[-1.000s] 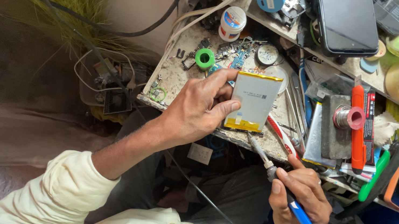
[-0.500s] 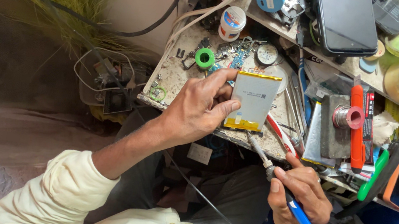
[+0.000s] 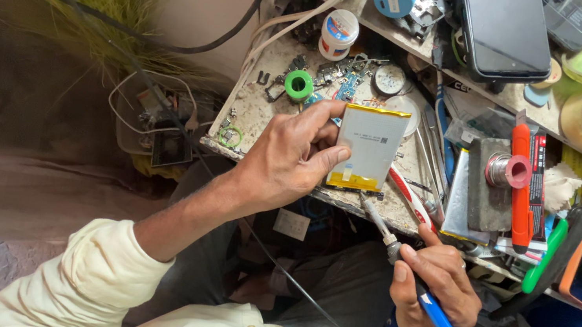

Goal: The person uses a soldering iron to heat and work on the connector area of a rectangular lithium-ion battery. They repeatedly apply the hot tip to the same spot, rotate the battery, and inspect the connection while seated at a cluttered workbench.

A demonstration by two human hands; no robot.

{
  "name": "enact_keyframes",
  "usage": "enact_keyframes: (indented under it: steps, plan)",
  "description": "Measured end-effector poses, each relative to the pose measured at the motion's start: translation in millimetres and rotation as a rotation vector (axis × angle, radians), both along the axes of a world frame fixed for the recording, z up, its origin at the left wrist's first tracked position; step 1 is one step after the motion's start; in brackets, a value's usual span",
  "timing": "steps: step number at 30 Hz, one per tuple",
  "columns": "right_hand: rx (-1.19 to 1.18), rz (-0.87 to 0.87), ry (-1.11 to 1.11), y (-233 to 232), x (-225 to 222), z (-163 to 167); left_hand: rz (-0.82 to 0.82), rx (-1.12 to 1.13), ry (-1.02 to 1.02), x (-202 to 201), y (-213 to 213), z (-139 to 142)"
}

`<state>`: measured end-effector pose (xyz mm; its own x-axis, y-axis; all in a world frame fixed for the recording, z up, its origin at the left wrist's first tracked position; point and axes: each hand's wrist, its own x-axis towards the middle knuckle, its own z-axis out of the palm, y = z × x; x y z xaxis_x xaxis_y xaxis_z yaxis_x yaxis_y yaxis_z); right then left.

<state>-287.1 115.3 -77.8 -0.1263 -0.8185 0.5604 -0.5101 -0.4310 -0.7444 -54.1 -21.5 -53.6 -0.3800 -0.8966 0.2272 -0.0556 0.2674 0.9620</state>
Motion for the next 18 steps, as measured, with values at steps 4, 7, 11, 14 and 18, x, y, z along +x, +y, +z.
enact_keyframes:
  steps: [4, 7, 11, 14, 18]
  plan:
    - [-0.012, -0.007, -0.021, 0.1, -0.1, -2.2, 0.001, 0.006, -0.016, 0.1, -0.4, 0.4]
    - [-0.009, -0.013, -0.018, 0.4, 0.2, -2.4, 0.002, 0.015, -0.025, 0.3, -0.6, 1.1]
    - [-0.005, -0.016, -0.008, 0.0, 1.3, -0.5, 0.008, 0.025, -0.034, -0.1, -0.9, 1.5]
    - [0.003, -0.010, 0.006, -0.9, 2.0, 2.6, 0.007, 0.014, -0.025, 0.5, -0.4, 1.1]
    - [0.015, -0.006, 0.040, -1.9, 2.1, 7.6, 0.005, 0.004, -0.011, 0.0, -0.4, -0.1]
